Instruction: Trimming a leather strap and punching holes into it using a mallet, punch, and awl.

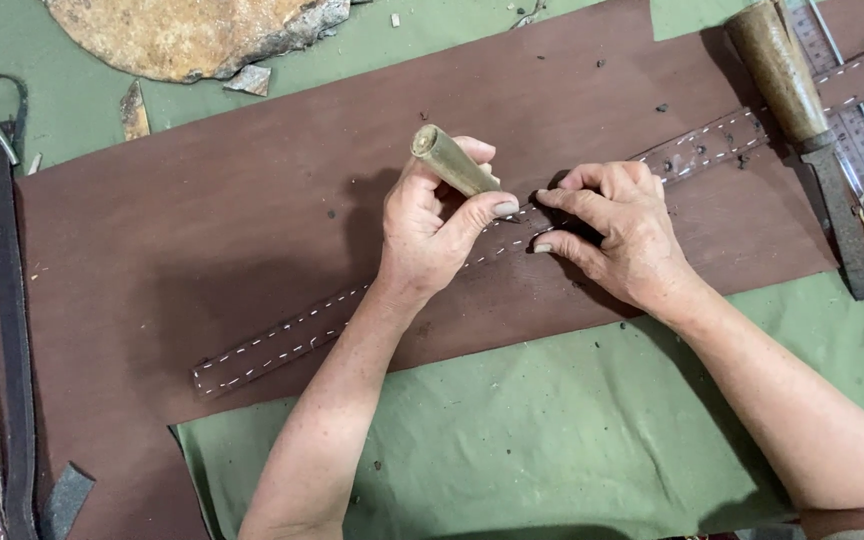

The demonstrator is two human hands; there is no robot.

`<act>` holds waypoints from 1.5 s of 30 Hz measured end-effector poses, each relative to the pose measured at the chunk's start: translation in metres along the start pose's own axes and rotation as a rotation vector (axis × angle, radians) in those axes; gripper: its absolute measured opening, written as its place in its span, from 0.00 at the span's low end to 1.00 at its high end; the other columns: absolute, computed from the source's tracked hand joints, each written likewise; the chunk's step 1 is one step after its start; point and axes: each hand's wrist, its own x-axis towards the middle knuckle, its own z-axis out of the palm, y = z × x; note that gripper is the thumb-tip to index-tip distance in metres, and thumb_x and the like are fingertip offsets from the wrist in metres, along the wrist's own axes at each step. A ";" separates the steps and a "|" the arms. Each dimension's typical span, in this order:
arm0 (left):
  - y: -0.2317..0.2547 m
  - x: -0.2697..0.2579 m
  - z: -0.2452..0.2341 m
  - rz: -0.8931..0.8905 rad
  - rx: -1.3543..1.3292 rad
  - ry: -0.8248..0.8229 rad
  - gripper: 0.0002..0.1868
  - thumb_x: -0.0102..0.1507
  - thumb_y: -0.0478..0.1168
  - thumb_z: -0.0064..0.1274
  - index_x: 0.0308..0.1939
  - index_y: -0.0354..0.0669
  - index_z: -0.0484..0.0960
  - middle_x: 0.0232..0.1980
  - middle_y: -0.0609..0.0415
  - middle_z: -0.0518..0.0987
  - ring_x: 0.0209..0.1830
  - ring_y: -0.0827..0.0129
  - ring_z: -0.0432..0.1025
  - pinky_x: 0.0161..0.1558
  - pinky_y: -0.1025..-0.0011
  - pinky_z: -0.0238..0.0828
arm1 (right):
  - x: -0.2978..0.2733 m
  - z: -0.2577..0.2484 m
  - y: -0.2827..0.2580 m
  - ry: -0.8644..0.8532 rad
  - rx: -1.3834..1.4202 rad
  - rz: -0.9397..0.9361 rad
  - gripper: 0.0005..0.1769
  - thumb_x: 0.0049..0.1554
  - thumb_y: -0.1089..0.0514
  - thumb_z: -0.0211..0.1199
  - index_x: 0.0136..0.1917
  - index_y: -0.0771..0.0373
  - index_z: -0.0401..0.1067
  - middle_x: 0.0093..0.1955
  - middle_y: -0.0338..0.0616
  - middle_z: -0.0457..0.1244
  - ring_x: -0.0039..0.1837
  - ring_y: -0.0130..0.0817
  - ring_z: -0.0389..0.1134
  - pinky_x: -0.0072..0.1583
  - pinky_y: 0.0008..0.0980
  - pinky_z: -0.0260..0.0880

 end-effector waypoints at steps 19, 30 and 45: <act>-0.005 0.001 0.000 0.035 -0.005 -0.035 0.20 0.60 0.36 0.70 0.54 0.41 0.80 0.46 0.54 0.73 0.48 0.69 0.79 0.54 0.66 0.81 | 0.001 0.001 0.003 0.007 -0.001 -0.024 0.24 0.55 0.42 0.74 0.62 0.50 0.79 0.59 0.39 0.62 0.66 0.43 0.60 0.64 0.41 0.53; -0.002 0.004 0.000 0.139 0.084 -0.081 0.18 0.61 0.38 0.69 0.52 0.42 0.80 0.43 0.53 0.72 0.42 0.66 0.80 0.46 0.65 0.82 | 0.002 -0.001 0.000 0.005 -0.012 -0.025 0.24 0.55 0.43 0.74 0.62 0.51 0.79 0.58 0.39 0.62 0.65 0.45 0.60 0.63 0.42 0.54; 0.027 0.000 0.012 0.297 0.286 -0.184 0.14 0.64 0.48 0.64 0.52 0.54 0.81 0.38 0.55 0.74 0.28 0.62 0.73 0.31 0.68 0.73 | 0.001 -0.044 0.011 0.211 -0.086 -0.125 0.21 0.55 0.51 0.76 0.61 0.54 0.78 0.60 0.45 0.66 0.64 0.51 0.66 0.64 0.47 0.65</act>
